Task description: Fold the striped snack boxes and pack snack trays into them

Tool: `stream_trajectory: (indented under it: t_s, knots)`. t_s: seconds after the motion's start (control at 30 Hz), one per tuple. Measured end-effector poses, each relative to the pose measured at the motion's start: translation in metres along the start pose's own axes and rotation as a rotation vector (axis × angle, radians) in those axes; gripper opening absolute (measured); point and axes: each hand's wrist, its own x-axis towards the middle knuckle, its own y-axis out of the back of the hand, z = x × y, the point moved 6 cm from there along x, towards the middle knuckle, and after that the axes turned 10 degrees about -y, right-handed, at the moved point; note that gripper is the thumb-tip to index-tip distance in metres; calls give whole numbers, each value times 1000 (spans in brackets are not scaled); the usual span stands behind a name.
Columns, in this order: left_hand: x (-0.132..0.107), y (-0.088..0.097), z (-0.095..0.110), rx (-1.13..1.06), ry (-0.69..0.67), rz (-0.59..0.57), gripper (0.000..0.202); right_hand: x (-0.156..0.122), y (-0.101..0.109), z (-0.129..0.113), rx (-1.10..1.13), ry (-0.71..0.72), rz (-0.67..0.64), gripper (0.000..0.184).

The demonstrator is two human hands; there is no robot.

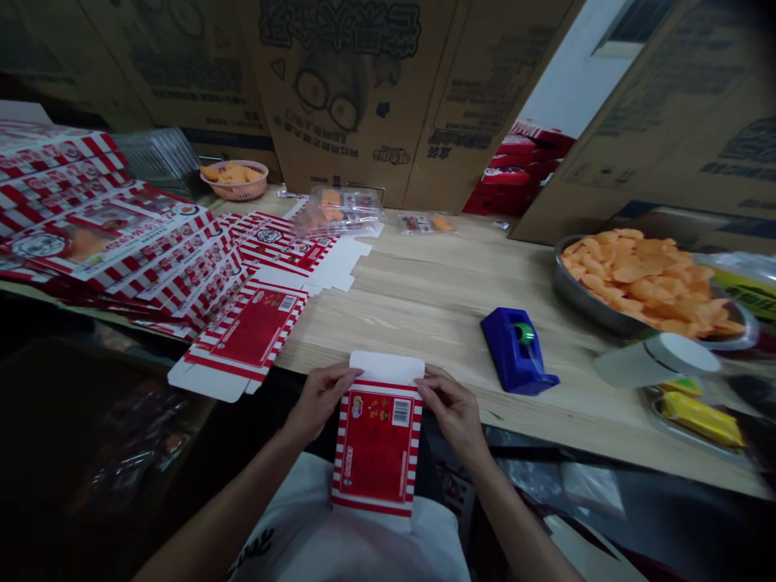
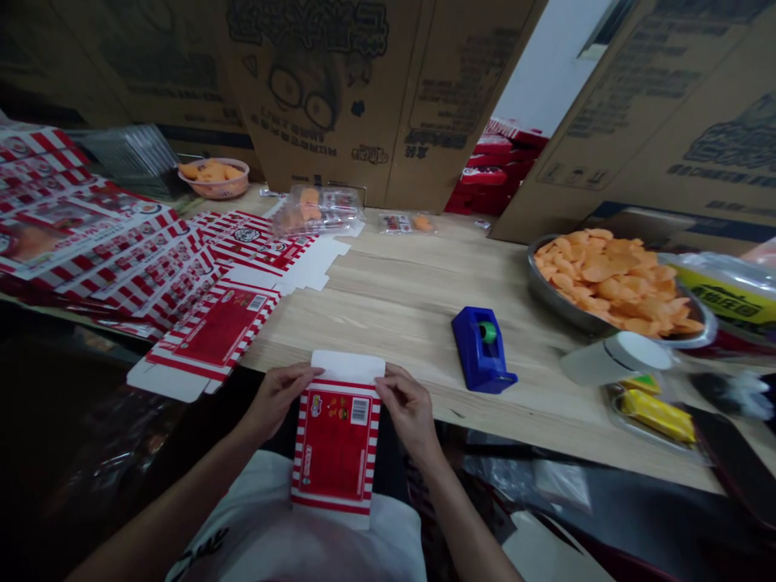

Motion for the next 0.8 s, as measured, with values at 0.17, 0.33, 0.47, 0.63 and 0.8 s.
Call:
stream_trajectory:
  t_s: [0.17,0.33,0.47,0.63,0.8]
  knots:
    - [9,1,3,-62,-36,135,16,2,-1,-4,115,-37,25,27]
    - [16,-1,10,19,-30,-44,23,2,-11,-24,-37,110,-85,13]
    - [20,6,14,168,-109,-106,6,1,-11,-26,-66,144,-93,12]
    - [18,7,15,213,-149,-273,12,-2,-11,-21,-112,103,-209,13]
    - [10,5,25,391,-240,-298,10,-6,-11,-32,-220,139,-144,7]
